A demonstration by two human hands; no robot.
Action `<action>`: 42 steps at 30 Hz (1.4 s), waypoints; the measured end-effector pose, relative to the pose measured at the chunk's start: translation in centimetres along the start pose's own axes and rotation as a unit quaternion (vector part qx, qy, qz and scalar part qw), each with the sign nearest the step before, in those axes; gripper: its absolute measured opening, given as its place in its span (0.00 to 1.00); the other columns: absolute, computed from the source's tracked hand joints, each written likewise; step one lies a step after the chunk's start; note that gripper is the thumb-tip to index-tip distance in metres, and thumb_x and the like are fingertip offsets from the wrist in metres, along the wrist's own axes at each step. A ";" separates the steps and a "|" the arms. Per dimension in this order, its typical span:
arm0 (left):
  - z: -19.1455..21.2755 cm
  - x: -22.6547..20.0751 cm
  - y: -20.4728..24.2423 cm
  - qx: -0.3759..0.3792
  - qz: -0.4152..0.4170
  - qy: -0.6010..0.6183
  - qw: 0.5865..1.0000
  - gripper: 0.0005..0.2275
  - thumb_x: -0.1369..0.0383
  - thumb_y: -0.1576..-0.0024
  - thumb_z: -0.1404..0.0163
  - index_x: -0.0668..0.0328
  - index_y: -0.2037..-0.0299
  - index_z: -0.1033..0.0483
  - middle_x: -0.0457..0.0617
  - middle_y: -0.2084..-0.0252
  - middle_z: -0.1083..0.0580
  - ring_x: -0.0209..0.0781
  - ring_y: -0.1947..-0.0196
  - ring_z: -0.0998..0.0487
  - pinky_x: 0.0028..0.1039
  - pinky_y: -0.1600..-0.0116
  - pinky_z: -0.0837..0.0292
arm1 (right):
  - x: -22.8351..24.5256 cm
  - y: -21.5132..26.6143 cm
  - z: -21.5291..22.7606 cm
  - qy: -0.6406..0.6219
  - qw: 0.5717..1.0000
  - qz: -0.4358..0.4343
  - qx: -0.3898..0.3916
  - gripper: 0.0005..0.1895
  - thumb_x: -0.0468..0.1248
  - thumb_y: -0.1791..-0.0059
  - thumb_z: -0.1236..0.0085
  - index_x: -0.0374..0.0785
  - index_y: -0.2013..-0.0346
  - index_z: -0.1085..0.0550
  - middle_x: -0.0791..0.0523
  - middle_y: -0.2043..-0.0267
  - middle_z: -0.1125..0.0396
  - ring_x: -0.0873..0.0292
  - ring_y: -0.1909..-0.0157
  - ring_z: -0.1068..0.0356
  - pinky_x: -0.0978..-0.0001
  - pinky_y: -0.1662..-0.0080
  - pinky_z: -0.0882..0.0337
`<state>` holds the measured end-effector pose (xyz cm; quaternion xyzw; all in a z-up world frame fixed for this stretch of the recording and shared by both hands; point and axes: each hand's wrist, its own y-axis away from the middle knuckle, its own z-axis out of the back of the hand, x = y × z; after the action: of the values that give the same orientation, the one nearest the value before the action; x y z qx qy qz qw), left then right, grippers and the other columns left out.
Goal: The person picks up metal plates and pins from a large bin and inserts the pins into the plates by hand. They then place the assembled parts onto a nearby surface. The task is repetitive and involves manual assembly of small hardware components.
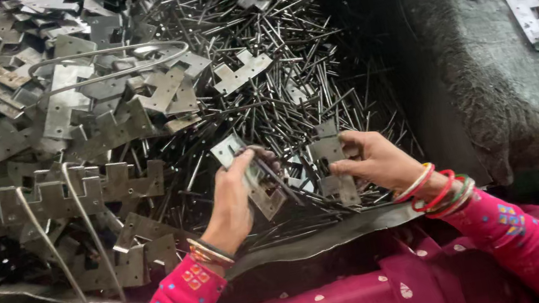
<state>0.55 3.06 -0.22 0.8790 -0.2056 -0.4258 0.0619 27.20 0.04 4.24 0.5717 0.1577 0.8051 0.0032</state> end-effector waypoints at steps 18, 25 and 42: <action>-3.2 2.4 4.1 0.027 0.162 0.106 0.981 0.23 0.46 0.39 0.62 0.57 0.51 0.26 0.50 0.62 0.21 0.43 0.66 0.19 0.38 0.61 0.19 | 4.1 3.6 -4.9 0.169 0.970 0.170 -0.052 0.21 0.40 0.54 0.32 0.33 0.50 0.22 0.54 0.67 0.23 0.67 0.70 0.26 0.71 0.66 0.25; -3.2 2.7 4.4 -0.017 0.081 0.052 0.995 0.22 0.51 0.36 0.57 0.64 0.53 0.22 0.52 0.58 0.20 0.42 0.63 0.18 0.32 0.58 0.19 | 0.5 3.3 -5.8 0.075 0.996 0.034 0.032 0.29 0.38 0.54 0.36 0.38 0.39 0.33 0.58 0.67 0.21 0.72 0.66 0.24 0.76 0.63 0.24; 6.1 -12.2 3.0 -0.138 -0.234 -0.918 0.290 0.20 0.66 0.64 0.41 0.52 0.58 0.24 0.48 0.59 0.26 0.51 0.51 0.28 0.46 0.51 0.34 | 0.5 1.2 -4.1 -0.171 0.983 -0.053 -0.040 0.14 0.35 0.50 0.40 0.31 0.52 0.23 0.60 0.63 0.26 0.70 0.64 0.30 0.75 0.61 0.29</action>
<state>-11.84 5.80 5.55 -0.0965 0.1478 -0.9729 -0.1492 23.48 -2.05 3.78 0.6913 0.1525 0.6998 0.0952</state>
